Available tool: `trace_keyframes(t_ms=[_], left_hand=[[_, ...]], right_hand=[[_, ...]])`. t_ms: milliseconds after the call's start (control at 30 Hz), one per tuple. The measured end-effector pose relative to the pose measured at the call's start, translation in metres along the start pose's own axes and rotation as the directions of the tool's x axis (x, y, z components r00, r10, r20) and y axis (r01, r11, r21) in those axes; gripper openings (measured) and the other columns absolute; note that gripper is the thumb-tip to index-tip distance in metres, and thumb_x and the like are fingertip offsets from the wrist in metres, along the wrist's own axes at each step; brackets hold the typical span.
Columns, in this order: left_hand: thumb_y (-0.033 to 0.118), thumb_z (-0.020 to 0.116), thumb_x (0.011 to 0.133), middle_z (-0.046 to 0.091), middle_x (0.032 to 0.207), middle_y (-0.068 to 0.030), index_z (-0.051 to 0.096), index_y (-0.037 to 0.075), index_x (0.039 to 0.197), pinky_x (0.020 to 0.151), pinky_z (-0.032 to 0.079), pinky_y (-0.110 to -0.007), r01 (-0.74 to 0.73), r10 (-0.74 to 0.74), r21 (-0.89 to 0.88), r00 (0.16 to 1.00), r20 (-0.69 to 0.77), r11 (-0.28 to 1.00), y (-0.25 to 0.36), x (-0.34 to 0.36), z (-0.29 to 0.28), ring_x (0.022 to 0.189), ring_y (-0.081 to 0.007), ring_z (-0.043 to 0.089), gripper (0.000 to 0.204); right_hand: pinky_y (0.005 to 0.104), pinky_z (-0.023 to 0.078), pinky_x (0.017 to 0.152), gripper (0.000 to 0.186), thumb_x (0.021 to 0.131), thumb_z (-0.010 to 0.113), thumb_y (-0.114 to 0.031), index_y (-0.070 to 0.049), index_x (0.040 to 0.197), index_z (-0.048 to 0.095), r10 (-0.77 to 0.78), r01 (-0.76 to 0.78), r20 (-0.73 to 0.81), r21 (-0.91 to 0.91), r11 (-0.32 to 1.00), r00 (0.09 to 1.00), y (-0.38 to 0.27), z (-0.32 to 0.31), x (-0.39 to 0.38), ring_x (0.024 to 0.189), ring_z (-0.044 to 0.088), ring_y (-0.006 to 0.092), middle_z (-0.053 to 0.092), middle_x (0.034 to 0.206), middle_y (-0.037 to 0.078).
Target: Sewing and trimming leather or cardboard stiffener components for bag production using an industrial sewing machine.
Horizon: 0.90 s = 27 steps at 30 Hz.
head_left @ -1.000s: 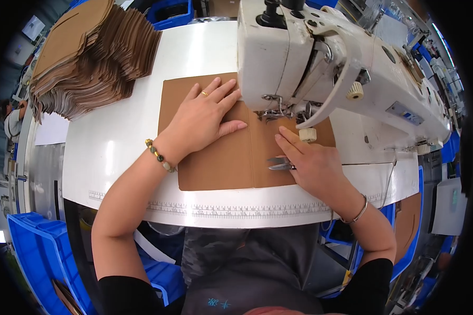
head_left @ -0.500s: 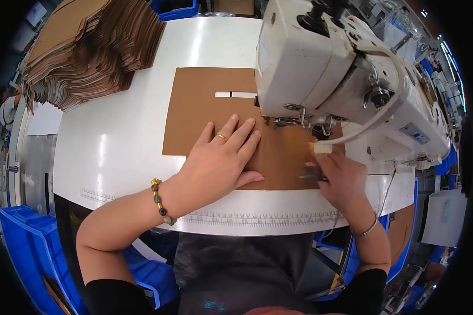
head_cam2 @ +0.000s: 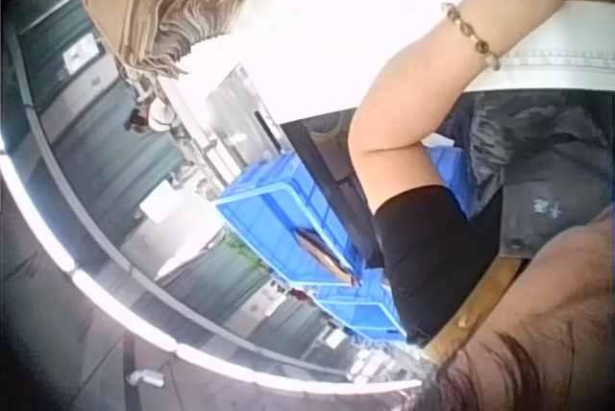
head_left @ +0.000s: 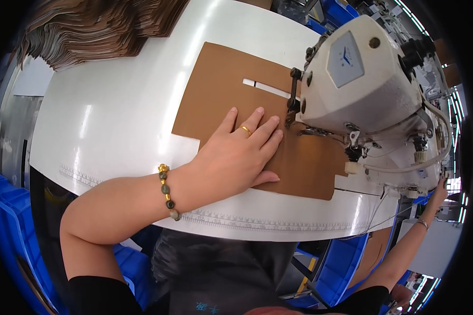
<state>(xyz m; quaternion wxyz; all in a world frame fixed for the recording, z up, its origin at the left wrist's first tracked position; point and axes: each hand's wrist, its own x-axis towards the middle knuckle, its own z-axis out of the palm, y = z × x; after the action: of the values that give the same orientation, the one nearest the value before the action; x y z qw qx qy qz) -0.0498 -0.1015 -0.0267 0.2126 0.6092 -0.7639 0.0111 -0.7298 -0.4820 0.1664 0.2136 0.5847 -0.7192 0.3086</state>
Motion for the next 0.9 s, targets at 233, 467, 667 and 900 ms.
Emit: trace_keyframes(t_ms=[233,467,667,900], left_hand=[[0.053,0.060,0.092,0.051,0.146,-0.0136,0.056,0.003,0.137,0.111,0.037,-0.054,0.024,-0.024,0.041,1.000,0.011,0.999,0.007,0.009,0.008,0.139,-0.0328,0.043,0.068],[0.052,0.058,0.094,0.051,0.146,-0.0137,0.054,0.002,0.138,0.110,0.038,-0.055,0.016,-0.016,0.074,1.000,-0.008,0.997,0.005,0.005,0.011,0.139,-0.0332,0.044,0.067],[0.051,0.058,0.094,0.051,0.146,-0.0139,0.054,0.001,0.138,0.110,0.038,-0.055,0.013,-0.011,0.063,1.000,-0.026,0.998,0.002,0.000,0.010,0.138,-0.0341,0.045,0.068],[0.052,0.060,0.093,0.051,0.146,-0.0137,0.054,0.001,0.138,0.109,0.039,-0.055,0.011,-0.009,0.048,0.999,-0.040,0.999,0.000,0.001,0.009,0.137,-0.0342,0.046,0.068]], right_hand=[[0.0328,0.050,0.063,0.063,0.097,0.054,-0.055,-0.001,0.123,0.069,0.245,-0.317,0.204,0.511,0.799,0.948,0.013,0.042,-0.043,0.083,0.066,0.0201,0.072,0.103,0.015],[0.0276,0.035,0.046,0.063,0.100,0.052,-0.055,0.005,0.115,0.066,0.298,-0.286,0.096,0.656,0.699,0.950,-0.019,0.033,-0.081,0.061,0.054,0.0116,0.067,0.092,0.008],[0.0284,0.037,0.048,0.066,0.100,0.051,-0.057,0.007,0.104,0.068,0.222,-0.202,0.036,0.571,0.796,0.974,-0.005,0.026,-0.075,0.062,0.053,0.0112,0.065,0.085,0.007],[0.0385,0.053,0.086,0.065,0.104,0.047,-0.048,0.012,0.124,0.061,-0.035,0.048,-0.040,0.421,0.906,0.999,0.017,0.034,-0.077,0.101,0.065,0.0283,0.067,0.119,0.020]])
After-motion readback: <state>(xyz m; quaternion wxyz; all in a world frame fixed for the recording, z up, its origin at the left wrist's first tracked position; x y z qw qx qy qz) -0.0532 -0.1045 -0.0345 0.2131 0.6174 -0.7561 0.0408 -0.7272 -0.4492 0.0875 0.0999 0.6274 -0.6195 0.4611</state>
